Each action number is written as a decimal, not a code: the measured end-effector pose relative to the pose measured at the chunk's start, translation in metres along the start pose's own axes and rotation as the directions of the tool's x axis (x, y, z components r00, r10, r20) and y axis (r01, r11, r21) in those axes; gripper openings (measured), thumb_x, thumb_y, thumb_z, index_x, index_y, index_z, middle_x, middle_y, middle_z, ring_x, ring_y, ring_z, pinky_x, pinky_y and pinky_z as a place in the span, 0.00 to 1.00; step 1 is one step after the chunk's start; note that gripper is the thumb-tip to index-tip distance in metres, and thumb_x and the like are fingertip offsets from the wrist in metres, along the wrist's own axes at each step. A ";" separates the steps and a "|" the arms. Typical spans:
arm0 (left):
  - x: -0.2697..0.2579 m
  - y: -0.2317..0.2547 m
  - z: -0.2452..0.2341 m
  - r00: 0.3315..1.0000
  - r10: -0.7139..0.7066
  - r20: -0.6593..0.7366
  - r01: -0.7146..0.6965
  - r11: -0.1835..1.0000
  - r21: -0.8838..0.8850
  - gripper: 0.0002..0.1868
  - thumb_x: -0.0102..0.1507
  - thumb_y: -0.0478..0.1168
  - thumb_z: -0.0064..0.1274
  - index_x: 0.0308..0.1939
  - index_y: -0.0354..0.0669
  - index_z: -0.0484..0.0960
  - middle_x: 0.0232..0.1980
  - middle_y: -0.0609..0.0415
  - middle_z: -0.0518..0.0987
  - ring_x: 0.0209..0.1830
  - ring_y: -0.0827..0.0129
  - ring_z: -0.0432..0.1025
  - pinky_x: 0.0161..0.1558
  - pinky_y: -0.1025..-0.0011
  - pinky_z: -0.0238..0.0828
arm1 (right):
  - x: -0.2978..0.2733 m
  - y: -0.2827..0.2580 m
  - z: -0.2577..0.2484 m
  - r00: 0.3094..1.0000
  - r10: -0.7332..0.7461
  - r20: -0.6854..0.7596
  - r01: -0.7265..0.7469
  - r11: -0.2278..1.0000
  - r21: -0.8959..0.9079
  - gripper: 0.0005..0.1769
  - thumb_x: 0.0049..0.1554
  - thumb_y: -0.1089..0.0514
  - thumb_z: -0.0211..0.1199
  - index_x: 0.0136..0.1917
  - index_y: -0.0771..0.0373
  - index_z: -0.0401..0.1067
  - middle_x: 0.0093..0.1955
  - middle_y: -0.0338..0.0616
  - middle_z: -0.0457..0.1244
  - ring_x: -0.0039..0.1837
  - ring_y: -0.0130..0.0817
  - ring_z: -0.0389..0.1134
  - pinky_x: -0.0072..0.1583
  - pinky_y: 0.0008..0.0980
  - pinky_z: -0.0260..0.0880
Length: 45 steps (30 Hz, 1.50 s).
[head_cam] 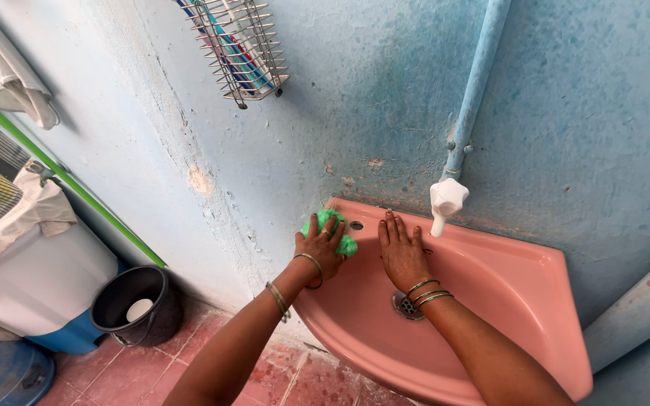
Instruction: The person scrubs a pink wall-mounted sink using a green sponge. They wipe the basin, faucet, and surrounding surfaces repeatedly while water runs from the tap.
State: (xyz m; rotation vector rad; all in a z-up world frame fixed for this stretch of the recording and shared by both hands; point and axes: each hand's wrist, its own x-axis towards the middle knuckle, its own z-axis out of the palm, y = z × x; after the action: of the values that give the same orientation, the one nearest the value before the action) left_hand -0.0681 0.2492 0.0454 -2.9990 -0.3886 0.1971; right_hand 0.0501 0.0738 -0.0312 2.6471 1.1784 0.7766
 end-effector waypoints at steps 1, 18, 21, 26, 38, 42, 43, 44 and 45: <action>0.004 0.001 0.001 1.000 -0.008 -0.011 0.008 1.000 0.003 0.44 0.68 0.61 0.38 0.82 0.54 0.40 0.86 0.56 0.37 0.84 0.42 0.28 0.70 0.35 0.47 | 0.000 -0.002 0.000 1.000 0.001 0.012 -0.002 1.000 0.013 0.41 0.59 0.52 0.56 0.80 0.66 0.46 0.85 0.55 0.37 0.84 0.46 0.41 0.74 0.63 0.47; 0.056 0.043 0.012 0.972 -0.204 -0.119 0.197 0.978 -0.066 0.40 0.71 0.63 0.26 0.83 0.50 0.41 0.85 0.53 0.35 0.83 0.37 0.25 0.74 0.31 0.29 | 0.000 0.003 -0.006 0.999 -0.024 0.043 0.024 1.000 0.010 0.42 0.59 0.49 0.57 0.80 0.65 0.46 0.85 0.55 0.36 0.84 0.45 0.40 0.74 0.61 0.50; 0.053 0.045 0.016 0.938 -0.295 -0.184 0.289 0.955 -0.060 0.41 0.70 0.62 0.27 0.81 0.48 0.40 0.85 0.50 0.33 0.82 0.37 0.25 0.73 0.34 0.32 | 0.002 0.002 -0.010 0.999 -0.020 0.036 0.018 0.999 0.048 0.43 0.59 0.48 0.57 0.79 0.66 0.46 0.84 0.56 0.37 0.83 0.46 0.41 0.73 0.62 0.50; 0.060 0.040 0.020 0.897 -0.290 -0.334 0.291 0.955 -0.047 0.40 0.71 0.60 0.28 0.80 0.42 0.44 0.85 0.43 0.37 0.81 0.35 0.31 0.74 0.42 0.37 | 0.001 0.003 -0.005 0.999 -0.030 0.034 0.029 0.999 0.030 0.41 0.59 0.51 0.56 0.79 0.67 0.47 0.85 0.57 0.38 0.84 0.46 0.42 0.73 0.62 0.51; 0.061 0.045 0.015 0.937 -0.187 -0.294 0.173 0.982 -0.074 0.38 0.71 0.58 0.29 0.80 0.43 0.46 0.84 0.44 0.42 0.81 0.38 0.35 0.77 0.44 0.34 | 0.004 0.006 -0.018 0.996 0.021 0.090 -0.040 0.976 0.216 0.43 0.57 0.47 0.62 0.78 0.63 0.50 0.85 0.48 0.40 0.84 0.40 0.41 0.76 0.58 0.48; 0.059 0.039 0.019 0.909 -0.247 -0.335 0.265 0.964 0.007 0.36 0.72 0.57 0.31 0.79 0.41 0.50 0.85 0.43 0.42 0.83 0.37 0.34 0.77 0.42 0.34 | 0.004 0.007 -0.016 0.994 0.039 0.099 -0.060 0.972 0.229 0.44 0.57 0.45 0.63 0.79 0.62 0.50 0.84 0.47 0.42 0.84 0.40 0.42 0.77 0.55 0.47; 0.063 0.041 0.019 0.917 -0.187 -0.351 0.195 0.981 -0.011 0.36 0.72 0.58 0.31 0.79 0.43 0.49 0.84 0.43 0.42 0.82 0.36 0.33 0.77 0.42 0.33 | 0.005 0.008 -0.013 0.995 0.045 0.093 -0.065 0.973 0.220 0.45 0.56 0.45 0.64 0.78 0.63 0.49 0.84 0.47 0.42 0.84 0.41 0.41 0.77 0.54 0.46; 0.067 0.043 0.021 0.922 -0.128 -0.365 0.126 0.992 -0.028 0.37 0.71 0.58 0.30 0.79 0.44 0.47 0.83 0.43 0.41 0.81 0.35 0.33 0.77 0.43 0.32 | 0.006 0.009 -0.008 0.995 0.050 0.089 -0.068 0.975 0.214 0.45 0.56 0.45 0.64 0.78 0.63 0.49 0.84 0.48 0.42 0.84 0.43 0.41 0.77 0.52 0.46; 0.069 0.046 0.023 0.923 -0.069 -0.378 0.056 0.997 -0.044 0.37 0.71 0.59 0.30 0.79 0.46 0.46 0.83 0.43 0.41 0.80 0.34 0.33 0.77 0.43 0.31 | 0.006 0.010 -0.003 0.995 0.054 0.085 -0.070 0.976 0.207 0.46 0.55 0.45 0.64 0.78 0.64 0.49 0.83 0.48 0.42 0.83 0.45 0.40 0.78 0.51 0.45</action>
State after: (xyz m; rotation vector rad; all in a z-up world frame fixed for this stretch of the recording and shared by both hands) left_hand 0.0064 0.2250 0.0092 -2.9518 -0.4443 -0.3965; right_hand 0.0582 0.0717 -0.0228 2.8677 1.2246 0.5786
